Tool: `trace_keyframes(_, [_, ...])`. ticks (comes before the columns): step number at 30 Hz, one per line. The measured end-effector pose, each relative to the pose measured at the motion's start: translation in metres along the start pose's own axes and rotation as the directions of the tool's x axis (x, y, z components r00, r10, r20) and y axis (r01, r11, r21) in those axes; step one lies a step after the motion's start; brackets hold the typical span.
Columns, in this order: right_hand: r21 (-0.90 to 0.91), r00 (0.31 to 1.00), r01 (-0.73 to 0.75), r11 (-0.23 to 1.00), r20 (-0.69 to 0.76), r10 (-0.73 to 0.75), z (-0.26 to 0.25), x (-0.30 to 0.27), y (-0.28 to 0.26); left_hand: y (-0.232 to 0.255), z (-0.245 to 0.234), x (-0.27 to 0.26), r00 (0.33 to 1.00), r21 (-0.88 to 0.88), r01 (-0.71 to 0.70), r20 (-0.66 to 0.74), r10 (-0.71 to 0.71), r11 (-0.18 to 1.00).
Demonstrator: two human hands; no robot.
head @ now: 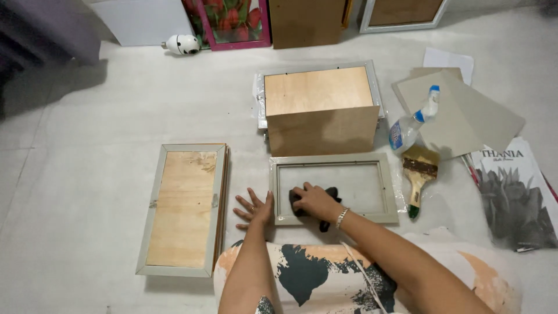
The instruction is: Cleaning the glass of a picture frame using a black cloth.
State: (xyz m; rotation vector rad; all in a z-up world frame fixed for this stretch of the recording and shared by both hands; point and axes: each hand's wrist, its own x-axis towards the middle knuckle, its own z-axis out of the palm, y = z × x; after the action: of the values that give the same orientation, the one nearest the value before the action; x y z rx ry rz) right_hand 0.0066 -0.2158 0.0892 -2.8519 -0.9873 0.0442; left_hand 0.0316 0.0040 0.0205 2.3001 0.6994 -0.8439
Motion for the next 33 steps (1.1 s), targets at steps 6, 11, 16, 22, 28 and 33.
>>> trace_keyframes(6, [0.001, 0.991, -0.099, 0.995, 0.087, 0.098, -0.030, -0.095, 0.061, -0.003, 0.007, 0.011, 0.999, 0.016, 0.016, -0.037, -0.015, 1.000])
trace_keyframes(11, [-0.132, 0.971, -0.169, 0.977, 0.148, 0.188, -0.046, -0.164, 0.101, -0.004, 0.008, 0.013, 0.999, 0.016, 0.009, -0.042, -0.008, 1.000])
trace_keyframes(16, [-0.205, 0.935, -0.235, 0.950, 0.219, 0.278, -0.036, -0.184, 0.121, 0.000, 0.003, 0.010, 1.000, 0.010, 0.017, -0.021, -0.016, 1.000])
trace_keyframes(22, [-0.127, 0.960, -0.232, 0.964, 0.132, 0.248, -0.020, -0.121, 0.084, 0.000, 0.002, 0.005, 1.000, -0.009, 0.014, -0.008, -0.014, 1.000])
trace_keyframes(28, [0.145, 0.978, -0.206, 0.968, -0.002, 0.209, -0.008, -0.007, 0.001, 0.002, 0.000, 0.001, 1.000, -0.006, 0.014, -0.006, -0.014, 1.000])
trace_keyframes(33, [0.090, 0.969, -0.206, 0.974, -0.117, 0.216, 0.030, 0.046, -0.022, 0.002, -0.002, -0.009, 1.000, 0.008, 0.009, -0.006, -0.009, 1.000])
